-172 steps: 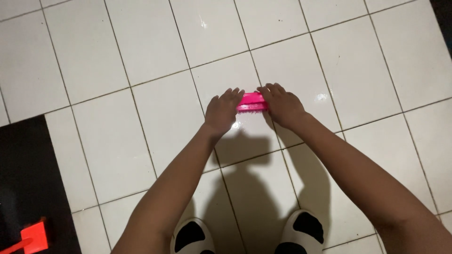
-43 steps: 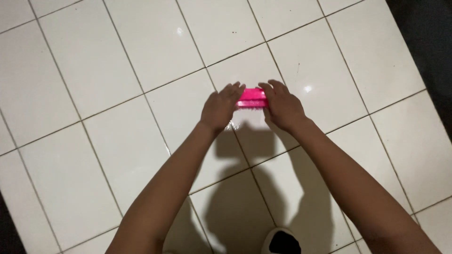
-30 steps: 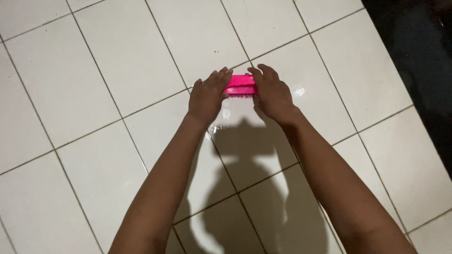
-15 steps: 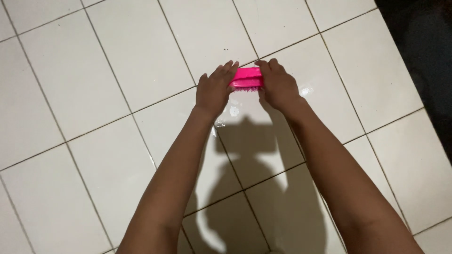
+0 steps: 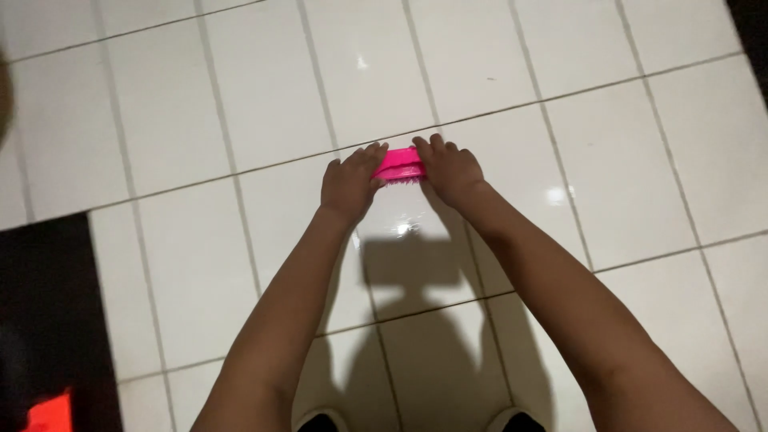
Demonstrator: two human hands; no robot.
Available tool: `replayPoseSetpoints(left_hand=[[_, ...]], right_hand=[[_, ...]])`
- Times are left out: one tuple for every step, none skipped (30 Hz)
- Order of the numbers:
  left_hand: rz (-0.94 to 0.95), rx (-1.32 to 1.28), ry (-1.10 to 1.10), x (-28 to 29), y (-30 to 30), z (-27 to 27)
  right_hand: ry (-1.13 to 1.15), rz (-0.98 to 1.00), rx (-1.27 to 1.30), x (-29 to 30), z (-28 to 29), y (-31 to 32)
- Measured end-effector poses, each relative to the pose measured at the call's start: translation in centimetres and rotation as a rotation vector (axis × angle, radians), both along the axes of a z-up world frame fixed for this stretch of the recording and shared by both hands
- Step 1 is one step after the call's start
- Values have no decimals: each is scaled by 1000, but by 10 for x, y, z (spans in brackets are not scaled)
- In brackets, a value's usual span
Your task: The person scrubs a white tiled floor using a pink handheld brush. They move the brush back and forth across the tiles, focusing on the grout lines. An orange floor scraper lies on a black mat nearby.
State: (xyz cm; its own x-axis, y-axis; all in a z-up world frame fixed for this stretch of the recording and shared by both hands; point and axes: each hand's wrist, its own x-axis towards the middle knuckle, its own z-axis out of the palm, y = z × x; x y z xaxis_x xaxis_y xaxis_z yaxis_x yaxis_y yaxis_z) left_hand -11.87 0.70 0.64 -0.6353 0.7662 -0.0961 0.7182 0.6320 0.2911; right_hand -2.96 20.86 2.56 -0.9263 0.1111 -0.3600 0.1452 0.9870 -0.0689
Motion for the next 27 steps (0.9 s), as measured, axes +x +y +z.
replayPoseSetpoints(left_hand=[[18,-3,7,-2,-21,3],[35,-11,-11,-4,-40,7],[49,-18,-30,-5,-57,10],[64,-20,-25,-6,-76,9],[53,-15,-8,-5,-93,8],[42,-10,9,-3,-110,6],[55,-12,8,5,-125,12],[48,13,-12,13,-138,17],[36,40,-26,18,-150,24],[43,39,-20,25,-160,25],[10,91,-32,33,-170,25],[-23,143,-43,41,-179,25],[-27,145,-44,46,-184,23],[-58,173,-31,51,-188,21],[-93,204,-19,56,-188,18],[-101,209,-21,55,-185,18],[-107,204,-40,55,-181,18],[-112,199,-59,54,-177,18],[-120,203,-62,51,-167,17],[-94,168,-56,47,-157,16],[-70,132,-48,44,-148,16],[-79,134,-49,42,-136,13],[-46,124,-27,39,-125,12],[-14,115,-4,36,-114,10],[-21,115,-9,38,-108,7],[-33,108,49,39,-102,5],[-41,102,110,40,-95,3]], right_hand=[[7,18,-3,-6,-3,-17],[26,56,-15,-11,-6,-33],[44,91,-26,-16,-10,-47],[49,106,-28,-20,-5,-64],[30,125,-53,-20,0,-80],[11,143,-77,-20,5,-96],[10,155,-79,-13,6,-108],[50,212,-104,-6,7,-118],[96,264,-128,0,10,-127],[101,272,-128,8,12,-134],[106,292,-174,18,13,-139],[111,312,-220,28,14,-144],[111,308,-217,38,9,-146],[125,351,-180,48,4,-147],[139,390,-139,59,-2,-145],[137,383,-133,61,1,-142],[118,373,-125,64,5,-139],[99,363,-116,68,8,-136],[96,356,-113,59,11,-131],[13,282,-97,51,15,-126],[-68,207,-83,44,17,-123],[-68,198,-82,41,12,-114],[-1,169,-62,38,7,-107],[67,141,-42,35,2,-99],[62,133,-43,38,4,-96],[53,119,-59,41,6,-93],[46,109,-74,41,9,-89]])
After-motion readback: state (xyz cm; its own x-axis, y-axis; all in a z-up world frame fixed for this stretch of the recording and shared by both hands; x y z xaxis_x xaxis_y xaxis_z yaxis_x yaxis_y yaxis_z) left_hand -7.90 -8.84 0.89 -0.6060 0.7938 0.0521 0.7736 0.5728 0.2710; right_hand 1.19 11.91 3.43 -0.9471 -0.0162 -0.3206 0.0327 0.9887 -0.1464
